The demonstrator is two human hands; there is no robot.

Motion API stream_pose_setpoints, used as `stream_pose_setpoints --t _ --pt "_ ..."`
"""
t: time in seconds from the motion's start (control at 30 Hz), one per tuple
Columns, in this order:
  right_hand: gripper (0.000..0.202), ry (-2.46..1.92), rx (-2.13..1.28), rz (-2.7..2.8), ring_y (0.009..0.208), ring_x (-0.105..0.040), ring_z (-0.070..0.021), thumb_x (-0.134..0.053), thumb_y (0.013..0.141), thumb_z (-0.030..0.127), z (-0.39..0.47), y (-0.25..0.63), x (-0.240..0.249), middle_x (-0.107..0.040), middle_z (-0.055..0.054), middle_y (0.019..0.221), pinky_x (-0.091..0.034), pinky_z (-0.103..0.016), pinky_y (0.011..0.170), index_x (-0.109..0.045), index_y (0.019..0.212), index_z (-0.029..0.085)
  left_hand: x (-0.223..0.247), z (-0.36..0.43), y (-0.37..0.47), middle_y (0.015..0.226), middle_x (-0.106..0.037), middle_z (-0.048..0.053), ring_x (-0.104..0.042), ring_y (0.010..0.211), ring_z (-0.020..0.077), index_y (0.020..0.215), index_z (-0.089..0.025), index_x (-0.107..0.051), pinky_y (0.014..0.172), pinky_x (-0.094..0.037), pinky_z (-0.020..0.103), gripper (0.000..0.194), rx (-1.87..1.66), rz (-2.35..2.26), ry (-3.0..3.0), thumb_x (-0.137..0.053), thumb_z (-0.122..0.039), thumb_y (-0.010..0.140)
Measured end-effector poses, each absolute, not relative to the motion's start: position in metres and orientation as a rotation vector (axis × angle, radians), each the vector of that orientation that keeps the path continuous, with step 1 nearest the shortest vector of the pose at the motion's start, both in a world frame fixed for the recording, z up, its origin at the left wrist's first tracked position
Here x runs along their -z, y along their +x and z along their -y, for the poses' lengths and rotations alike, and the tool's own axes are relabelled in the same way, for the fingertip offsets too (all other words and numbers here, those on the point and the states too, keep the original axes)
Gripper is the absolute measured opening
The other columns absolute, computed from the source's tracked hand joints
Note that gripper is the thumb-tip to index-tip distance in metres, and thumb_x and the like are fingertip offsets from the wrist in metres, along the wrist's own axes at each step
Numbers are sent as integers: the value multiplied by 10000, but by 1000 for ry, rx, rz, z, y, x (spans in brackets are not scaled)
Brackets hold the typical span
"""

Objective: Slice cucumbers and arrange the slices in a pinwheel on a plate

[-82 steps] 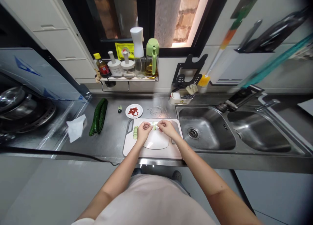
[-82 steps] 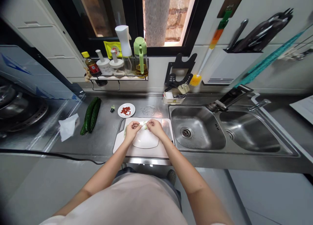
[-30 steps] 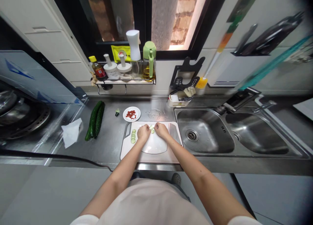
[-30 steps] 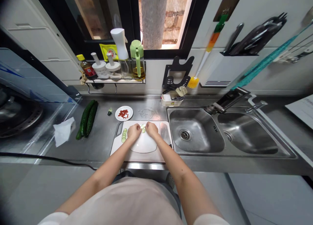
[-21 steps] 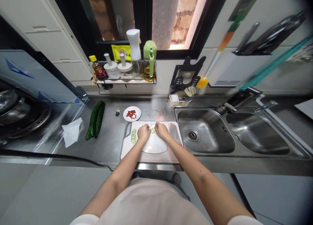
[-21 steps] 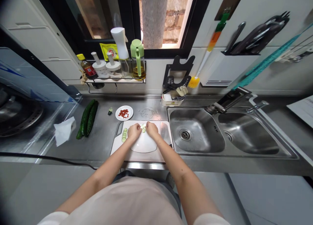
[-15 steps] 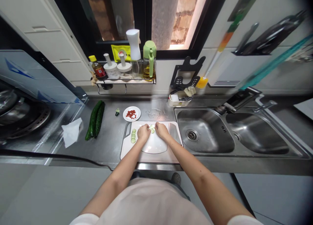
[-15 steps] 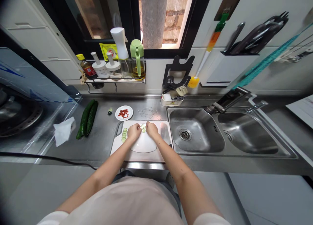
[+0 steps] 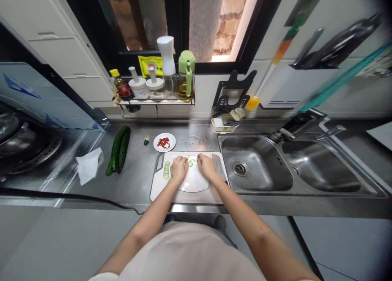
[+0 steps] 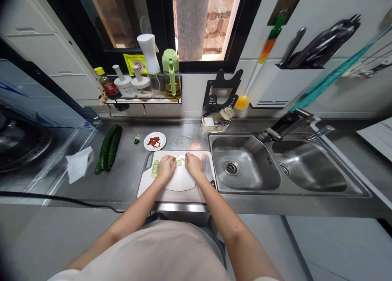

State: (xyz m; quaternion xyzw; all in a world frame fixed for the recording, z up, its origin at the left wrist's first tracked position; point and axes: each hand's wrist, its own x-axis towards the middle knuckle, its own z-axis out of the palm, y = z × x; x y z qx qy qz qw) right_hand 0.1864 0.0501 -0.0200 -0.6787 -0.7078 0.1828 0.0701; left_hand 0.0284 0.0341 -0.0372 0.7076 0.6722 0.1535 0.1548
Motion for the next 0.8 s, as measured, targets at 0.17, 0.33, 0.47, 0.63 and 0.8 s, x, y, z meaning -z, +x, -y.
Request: stream_pose_setpoints --t 0.17,0.33,0.47,0.63,0.8 --pt "324 -1971 -421 2333 1032 -473 -228 -349 961 245 -33 176 27 -581 -111 1093 -341 -289 776 -594 1171 221 41 -19 29 1173 -532 77 -436 1071 228 1228 -293 -574 833 -428 325 361 -231 -1827 2316 -428 -197 912" --pt "355 -1976 -423 2392 1052 -424 -242 -353 959 253 -30 169 29 -536 -124 1114 -346 -312 816 -576 1235 245 45 -21 30 1207 -475 83 -414 1071 240 1301 -339 -510 828 -432 349 437 -118 -1843 2378 -432 -175 903" --pt "362 -1994 -431 2391 1055 -421 -254 -347 958 251 -32 167 28 -532 -129 1110 -346 -323 814 -581 1235 249 45 -23 30 1208 -461 86 -408 1073 244 1313 -353 -499 825 -431 351 461 -82 -1842 2379 -443 -168 894" --pt "354 -2008 -472 2374 1071 -421 -253 -365 956 264 -33 168 30 -529 -127 1125 -339 -321 829 -575 1242 258 47 -24 30 1203 -458 83 -411 1072 241 1326 -380 -482 816 -430 340 477 -66 -1846 2347 -435 -174 898" --pt "369 -2016 -463 2383 1064 -428 -248 -353 961 274 -33 169 33 -535 -122 1122 -344 -315 819 -561 1266 268 49 -25 30 1203 -465 88 -419 1065 242 1315 -378 -502 829 -419 353 459 -61 -1857 2342 -422 -186 906"
